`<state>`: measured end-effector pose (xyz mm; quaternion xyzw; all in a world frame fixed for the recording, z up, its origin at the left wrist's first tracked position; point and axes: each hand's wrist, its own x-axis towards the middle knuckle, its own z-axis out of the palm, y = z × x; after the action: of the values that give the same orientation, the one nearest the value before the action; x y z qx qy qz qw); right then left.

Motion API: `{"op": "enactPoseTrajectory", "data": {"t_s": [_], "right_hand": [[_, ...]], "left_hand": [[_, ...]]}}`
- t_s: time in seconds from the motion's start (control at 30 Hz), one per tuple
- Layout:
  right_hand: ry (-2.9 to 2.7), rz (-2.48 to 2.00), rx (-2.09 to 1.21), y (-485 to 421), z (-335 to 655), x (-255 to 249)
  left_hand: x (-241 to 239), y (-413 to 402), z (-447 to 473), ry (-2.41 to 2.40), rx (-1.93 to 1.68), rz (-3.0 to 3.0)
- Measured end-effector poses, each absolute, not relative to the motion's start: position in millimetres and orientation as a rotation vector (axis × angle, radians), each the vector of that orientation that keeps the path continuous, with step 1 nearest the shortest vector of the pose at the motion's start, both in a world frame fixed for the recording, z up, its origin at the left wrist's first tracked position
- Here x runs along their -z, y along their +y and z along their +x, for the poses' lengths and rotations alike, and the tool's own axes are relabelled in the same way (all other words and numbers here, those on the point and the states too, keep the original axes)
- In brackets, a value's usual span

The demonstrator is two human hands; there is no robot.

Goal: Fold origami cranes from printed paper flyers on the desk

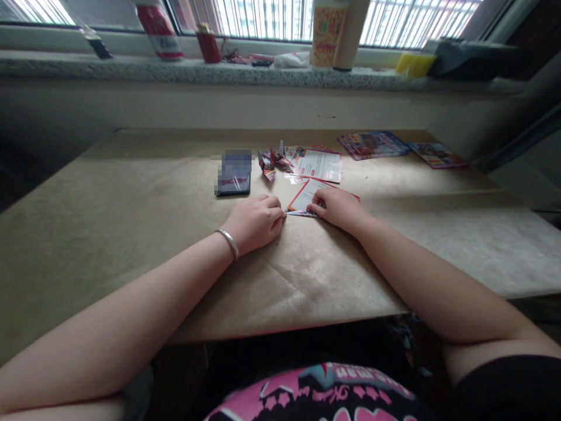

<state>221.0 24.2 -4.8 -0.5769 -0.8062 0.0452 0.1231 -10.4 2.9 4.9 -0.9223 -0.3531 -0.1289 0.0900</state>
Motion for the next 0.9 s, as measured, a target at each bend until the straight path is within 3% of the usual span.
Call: {"op": "enactPoseTrajectory", "data": {"t_s": [0.57,0.7,0.9], "right_hand": [[-2.315,-1.659,-0.150,22.3,221.5,5.7],[-2.321,-1.654,-0.149,23.3,222.0,6.9],[-2.317,-1.635,-0.198,24.9,221.8,8.1]], "left_hand": [[4.3,7.1,-17.2,-1.110,0.597,-2.768],[4.4,6.8,-15.2,-0.872,0.529,-2.901],[2.6,3.6,-11.4,-0.947,0.486,-2.889]]}}
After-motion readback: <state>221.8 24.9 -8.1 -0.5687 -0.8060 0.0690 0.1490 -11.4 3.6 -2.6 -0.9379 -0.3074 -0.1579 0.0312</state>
